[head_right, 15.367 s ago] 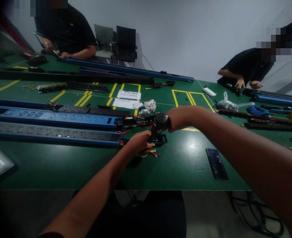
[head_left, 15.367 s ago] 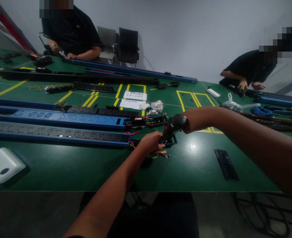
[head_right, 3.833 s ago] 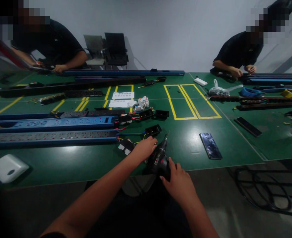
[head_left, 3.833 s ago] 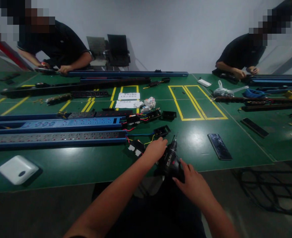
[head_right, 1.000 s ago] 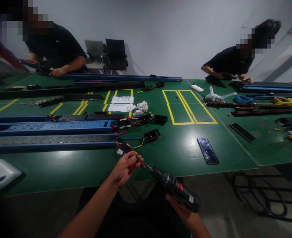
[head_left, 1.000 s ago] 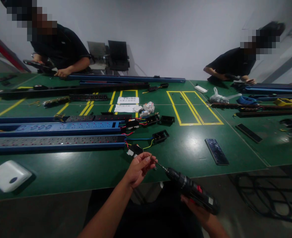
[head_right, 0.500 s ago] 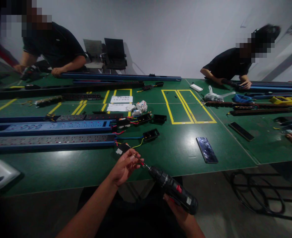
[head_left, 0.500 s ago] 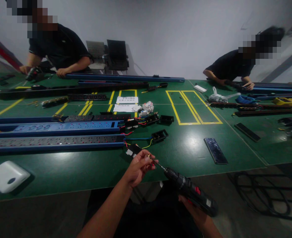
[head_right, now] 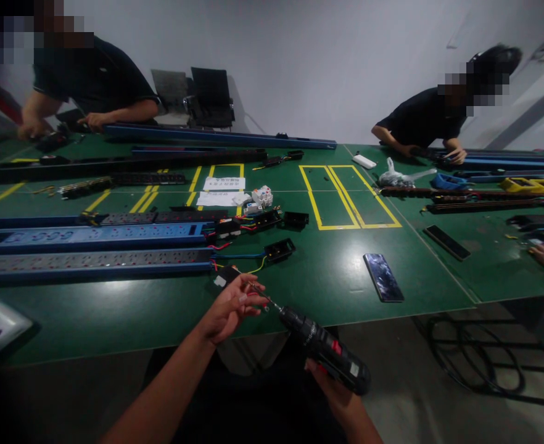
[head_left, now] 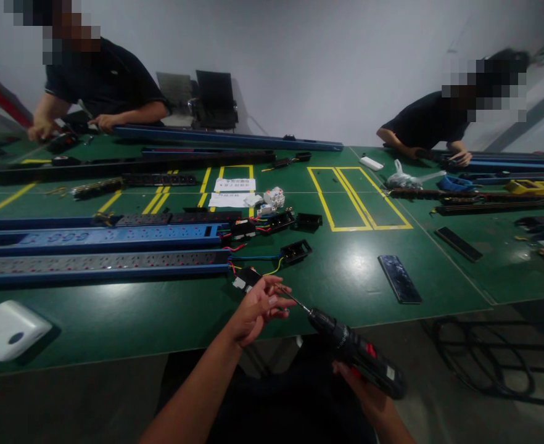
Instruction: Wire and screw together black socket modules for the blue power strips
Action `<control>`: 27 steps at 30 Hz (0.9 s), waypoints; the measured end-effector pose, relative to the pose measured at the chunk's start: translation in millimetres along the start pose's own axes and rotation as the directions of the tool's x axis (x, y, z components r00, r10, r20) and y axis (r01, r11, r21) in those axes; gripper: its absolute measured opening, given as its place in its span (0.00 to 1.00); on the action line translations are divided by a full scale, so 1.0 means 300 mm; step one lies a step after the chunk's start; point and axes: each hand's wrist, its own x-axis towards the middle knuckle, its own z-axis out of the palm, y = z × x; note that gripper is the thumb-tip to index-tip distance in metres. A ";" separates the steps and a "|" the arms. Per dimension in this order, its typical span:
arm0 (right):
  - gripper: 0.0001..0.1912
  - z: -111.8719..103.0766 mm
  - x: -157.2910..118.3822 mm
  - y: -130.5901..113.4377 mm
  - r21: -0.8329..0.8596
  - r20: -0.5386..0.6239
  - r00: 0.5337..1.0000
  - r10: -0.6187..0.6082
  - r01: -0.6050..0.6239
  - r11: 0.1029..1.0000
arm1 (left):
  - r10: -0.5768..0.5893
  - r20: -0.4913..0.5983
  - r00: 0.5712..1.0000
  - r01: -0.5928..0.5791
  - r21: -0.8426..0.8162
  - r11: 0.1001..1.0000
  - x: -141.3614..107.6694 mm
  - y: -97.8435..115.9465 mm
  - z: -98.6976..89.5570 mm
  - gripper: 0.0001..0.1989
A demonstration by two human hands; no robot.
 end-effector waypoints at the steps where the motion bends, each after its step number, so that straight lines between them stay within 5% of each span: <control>1: 0.29 0.001 -0.003 -0.013 0.010 -0.015 1.000 0.013 -0.013 1.000 | 0.002 0.038 0.999 -0.003 0.027 1.000 0.002 0.011 -0.007 0.28; 5: 0.28 -0.024 0.006 -0.050 0.080 -0.023 0.998 0.050 -0.048 0.996 | -0.041 0.176 0.983 -0.002 0.233 0.972 0.024 0.094 -0.032 0.37; 8: 0.25 -0.066 0.039 -0.065 0.100 -0.051 0.998 0.038 -0.033 0.994 | -0.063 0.158 0.985 -0.025 0.501 0.865 0.076 0.176 -0.045 0.36; 13: 0.22 -0.146 0.126 -0.093 0.060 -0.090 0.996 -0.020 0.025 0.998 | 0.252 0.048 0.966 -0.145 0.914 0.380 0.259 0.234 -0.061 0.19; 15: 0.23 -0.178 0.167 -0.111 0.008 -0.102 0.994 -0.040 0.041 0.999 | 0.275 0.059 0.960 -0.109 0.979 0.170 0.343 0.209 -0.061 0.24; 19: 0.24 -0.229 0.249 -0.154 -0.078 -0.066 0.996 -0.054 0.048 0.996 | 0.163 0.006 0.987 0.012 0.994 -0.107 0.470 0.127 -0.054 0.40; 23: 0.27 -0.255 0.320 -0.192 -0.111 -0.098 0.995 -0.033 0.022 0.994 | 0.070 -0.027 0.997 0.040 0.978 -0.203 0.521 0.090 -0.070 0.30; 27: 0.29 -0.262 0.372 -0.225 -0.103 -0.093 0.996 -0.007 -0.003 0.995 | 0.025 0.079 0.997 -0.075 0.987 -0.145 0.505 0.107 -0.111 0.28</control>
